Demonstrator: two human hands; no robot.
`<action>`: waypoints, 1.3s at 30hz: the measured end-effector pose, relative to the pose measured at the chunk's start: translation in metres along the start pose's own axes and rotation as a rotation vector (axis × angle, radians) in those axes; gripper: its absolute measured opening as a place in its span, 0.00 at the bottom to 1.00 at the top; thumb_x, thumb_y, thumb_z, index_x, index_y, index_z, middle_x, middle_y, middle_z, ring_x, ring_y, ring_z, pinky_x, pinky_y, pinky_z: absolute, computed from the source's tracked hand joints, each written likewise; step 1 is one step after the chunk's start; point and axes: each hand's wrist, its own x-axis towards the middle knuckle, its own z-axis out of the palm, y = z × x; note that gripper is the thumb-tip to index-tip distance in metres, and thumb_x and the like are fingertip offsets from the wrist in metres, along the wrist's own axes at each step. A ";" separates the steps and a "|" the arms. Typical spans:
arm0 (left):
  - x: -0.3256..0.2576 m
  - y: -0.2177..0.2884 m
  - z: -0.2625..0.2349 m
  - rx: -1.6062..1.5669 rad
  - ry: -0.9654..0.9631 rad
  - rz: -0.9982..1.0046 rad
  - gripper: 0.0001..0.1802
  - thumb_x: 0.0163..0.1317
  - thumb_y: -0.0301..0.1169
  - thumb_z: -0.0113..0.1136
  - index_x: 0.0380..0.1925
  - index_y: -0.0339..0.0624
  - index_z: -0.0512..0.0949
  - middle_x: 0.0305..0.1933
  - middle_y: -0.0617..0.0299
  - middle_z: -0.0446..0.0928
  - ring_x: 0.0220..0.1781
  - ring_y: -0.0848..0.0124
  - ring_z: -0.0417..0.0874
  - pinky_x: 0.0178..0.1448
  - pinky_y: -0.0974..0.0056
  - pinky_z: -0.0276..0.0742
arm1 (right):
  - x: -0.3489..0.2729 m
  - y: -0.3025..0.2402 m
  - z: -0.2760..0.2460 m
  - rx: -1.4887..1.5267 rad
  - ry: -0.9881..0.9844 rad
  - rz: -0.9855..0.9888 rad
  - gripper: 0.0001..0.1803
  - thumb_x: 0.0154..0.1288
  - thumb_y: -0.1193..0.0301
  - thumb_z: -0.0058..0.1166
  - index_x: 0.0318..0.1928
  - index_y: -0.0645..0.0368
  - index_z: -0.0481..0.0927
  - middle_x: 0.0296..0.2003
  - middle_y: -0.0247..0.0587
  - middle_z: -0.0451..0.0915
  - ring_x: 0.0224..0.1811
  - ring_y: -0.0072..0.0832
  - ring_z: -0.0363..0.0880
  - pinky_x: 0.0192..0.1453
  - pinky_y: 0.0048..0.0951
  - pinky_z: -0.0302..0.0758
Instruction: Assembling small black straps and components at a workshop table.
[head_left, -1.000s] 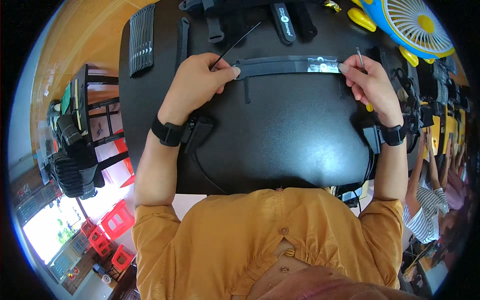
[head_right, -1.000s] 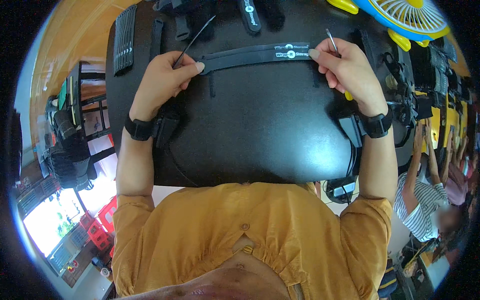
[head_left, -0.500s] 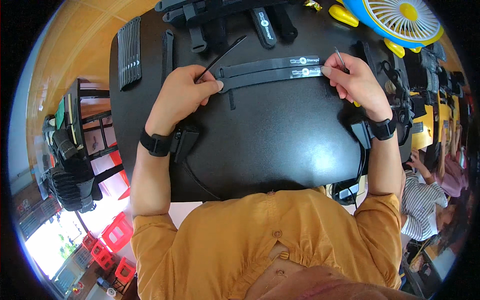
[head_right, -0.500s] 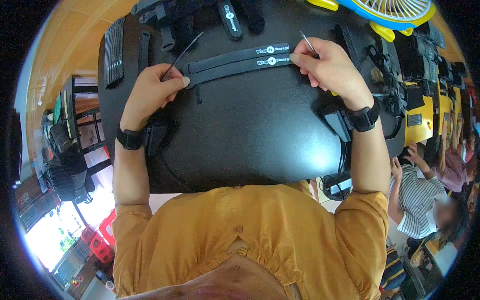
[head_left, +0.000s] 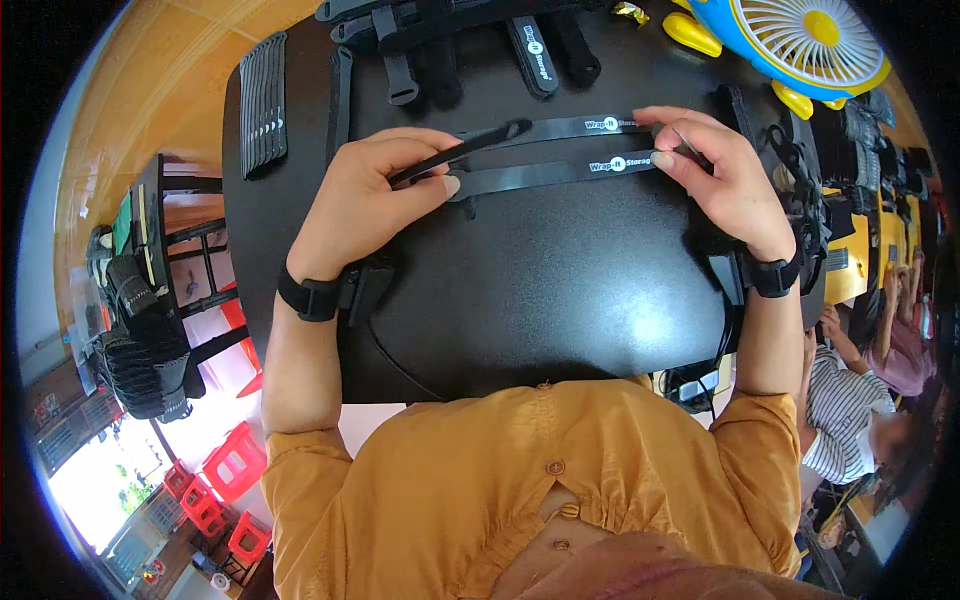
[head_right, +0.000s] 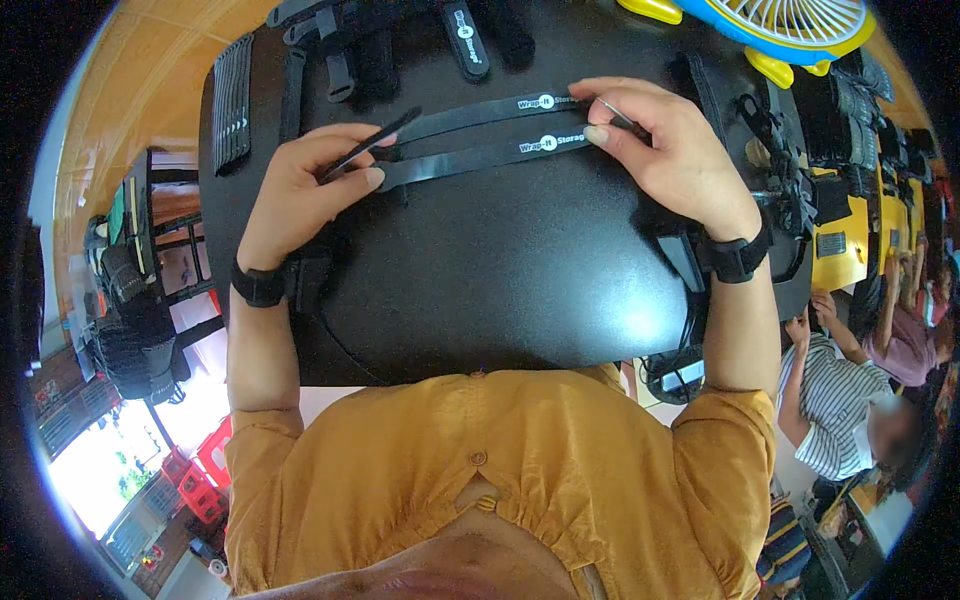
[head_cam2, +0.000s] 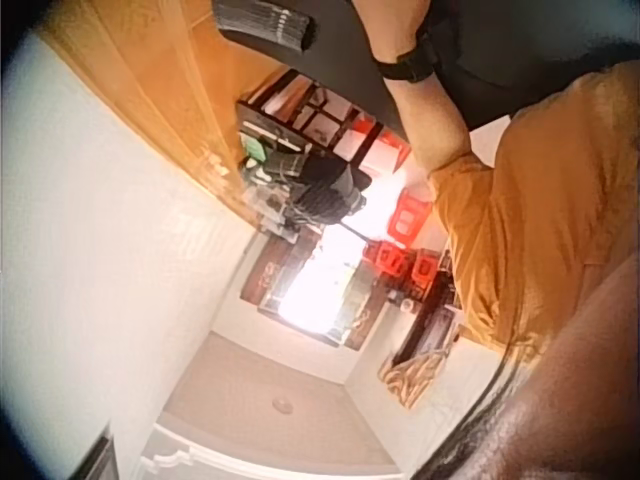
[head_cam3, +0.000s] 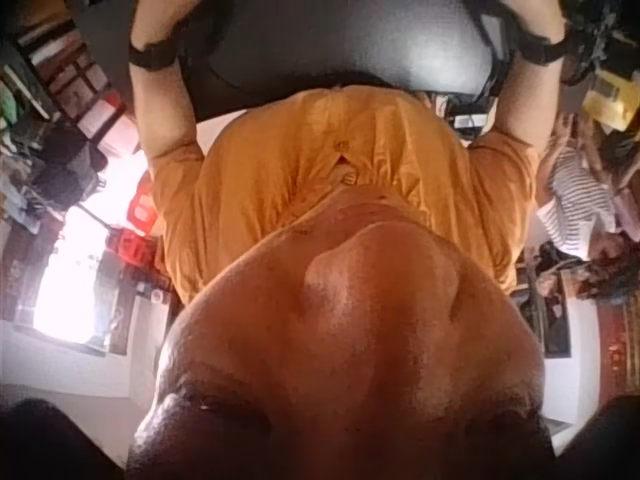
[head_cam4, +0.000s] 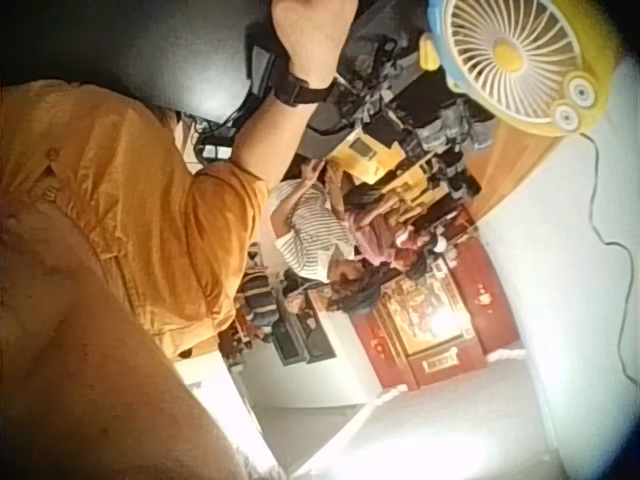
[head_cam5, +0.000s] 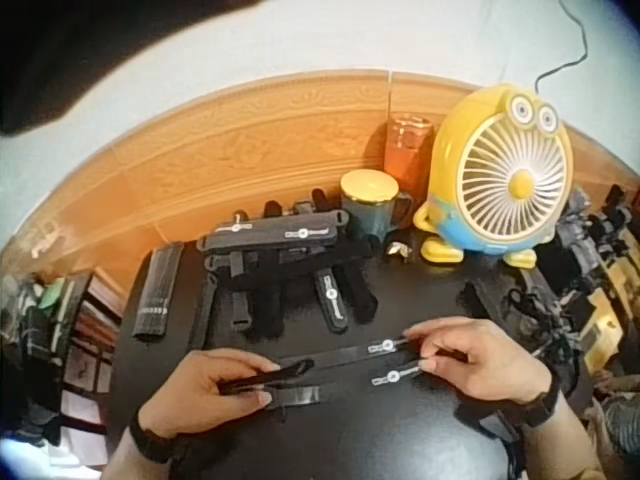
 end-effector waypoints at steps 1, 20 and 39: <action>-0.001 0.001 0.002 0.030 0.046 -0.013 0.11 0.58 0.30 0.65 0.40 0.38 0.84 0.30 0.71 0.77 0.31 0.82 0.73 0.35 0.74 0.68 | -0.002 0.002 0.001 -0.043 0.009 0.024 0.05 0.65 0.75 0.56 0.38 0.63 0.77 0.46 0.41 0.82 0.37 0.30 0.78 0.44 0.28 0.74; 0.006 0.003 0.005 -0.022 0.009 -0.387 0.13 0.64 0.39 0.63 0.36 0.39 0.80 0.18 0.71 0.71 0.18 0.83 0.67 0.23 0.74 0.60 | 0.003 0.010 0.006 0.132 0.006 0.494 0.07 0.68 0.69 0.54 0.37 0.60 0.78 0.24 0.29 0.73 0.28 0.18 0.69 0.35 0.22 0.67; 0.011 0.007 0.006 -0.031 0.018 -0.497 0.13 0.64 0.38 0.64 0.34 0.38 0.78 0.17 0.71 0.68 0.14 0.83 0.64 0.17 0.74 0.55 | 0.011 -0.011 0.003 0.056 0.027 0.681 0.12 0.67 0.64 0.55 0.37 0.60 0.81 0.22 0.34 0.77 0.20 0.21 0.73 0.24 0.24 0.69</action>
